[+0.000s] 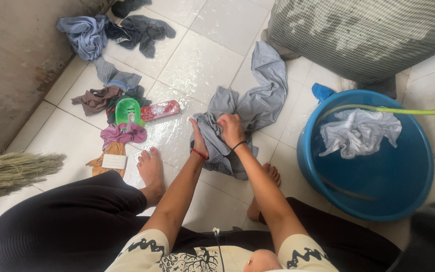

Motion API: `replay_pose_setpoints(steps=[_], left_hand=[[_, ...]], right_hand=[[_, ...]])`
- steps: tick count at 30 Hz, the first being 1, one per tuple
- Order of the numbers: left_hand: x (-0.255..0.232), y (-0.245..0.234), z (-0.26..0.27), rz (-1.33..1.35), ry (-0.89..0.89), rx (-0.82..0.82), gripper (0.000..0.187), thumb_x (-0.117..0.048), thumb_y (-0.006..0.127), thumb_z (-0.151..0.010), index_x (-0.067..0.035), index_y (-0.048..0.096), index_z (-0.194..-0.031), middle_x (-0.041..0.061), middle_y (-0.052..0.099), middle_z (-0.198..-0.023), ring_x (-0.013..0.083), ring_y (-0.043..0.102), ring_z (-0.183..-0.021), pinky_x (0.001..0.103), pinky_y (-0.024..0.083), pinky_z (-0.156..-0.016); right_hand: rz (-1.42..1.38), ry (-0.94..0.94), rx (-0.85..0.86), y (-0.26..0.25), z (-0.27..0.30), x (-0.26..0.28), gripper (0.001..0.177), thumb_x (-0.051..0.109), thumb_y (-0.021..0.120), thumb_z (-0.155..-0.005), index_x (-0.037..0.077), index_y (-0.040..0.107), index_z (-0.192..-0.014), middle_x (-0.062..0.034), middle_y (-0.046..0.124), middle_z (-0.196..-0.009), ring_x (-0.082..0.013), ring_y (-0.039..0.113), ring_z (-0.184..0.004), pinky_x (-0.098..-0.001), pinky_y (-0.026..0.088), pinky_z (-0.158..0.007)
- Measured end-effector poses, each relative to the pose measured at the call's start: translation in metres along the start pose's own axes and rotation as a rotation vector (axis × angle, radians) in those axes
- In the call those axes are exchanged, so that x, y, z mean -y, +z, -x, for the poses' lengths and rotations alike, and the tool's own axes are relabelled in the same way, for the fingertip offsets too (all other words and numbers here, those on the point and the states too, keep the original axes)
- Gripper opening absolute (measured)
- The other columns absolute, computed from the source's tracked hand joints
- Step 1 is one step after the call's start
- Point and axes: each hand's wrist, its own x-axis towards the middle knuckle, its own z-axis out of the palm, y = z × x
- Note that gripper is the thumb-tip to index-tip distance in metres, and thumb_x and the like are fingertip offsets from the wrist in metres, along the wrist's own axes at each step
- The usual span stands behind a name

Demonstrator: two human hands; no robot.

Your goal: The person scrubs a pair of grey trousers on a tiled floor using a red brush and soap. They repeatedly rub the fabric, flip the trousers over to clean different sections, and wring out the garment to remove excess water.

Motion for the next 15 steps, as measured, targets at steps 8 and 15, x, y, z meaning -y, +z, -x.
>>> replay_pose_setpoints(steps=[8, 15], left_hand=[[-0.004, -0.011, 0.0, 0.119, 0.018, 0.065, 0.127, -0.095, 0.036, -0.074, -0.009, 0.012, -0.164, 0.014, 0.012, -0.171, 0.0302, 0.013, -0.156, 0.046, 0.014, -0.124], [-0.012, 0.003, 0.002, -0.023, 0.01, -0.049, 0.13, -0.096, 0.035, -0.071, -0.013, 0.001, -0.165, 0.009, 0.0, -0.173, 0.0259, 0.002, -0.158, 0.045, 0.005, -0.124]], right_hand=[[-0.416, 0.046, 0.331, -0.011, 0.002, 0.033, 0.005, 0.013, 0.064, -0.102, 0.011, 0.063, -0.106, -0.0119, 0.069, -0.092, -0.0294, 0.072, -0.084, -0.0393, 0.055, -0.073], [0.053, 0.157, -0.129, -0.024, -0.012, 0.044, 0.019, 0.016, 0.072, -0.09, 0.013, 0.065, -0.108, -0.0111, 0.063, -0.094, -0.0318, 0.065, -0.086, -0.0426, 0.053, -0.07]])
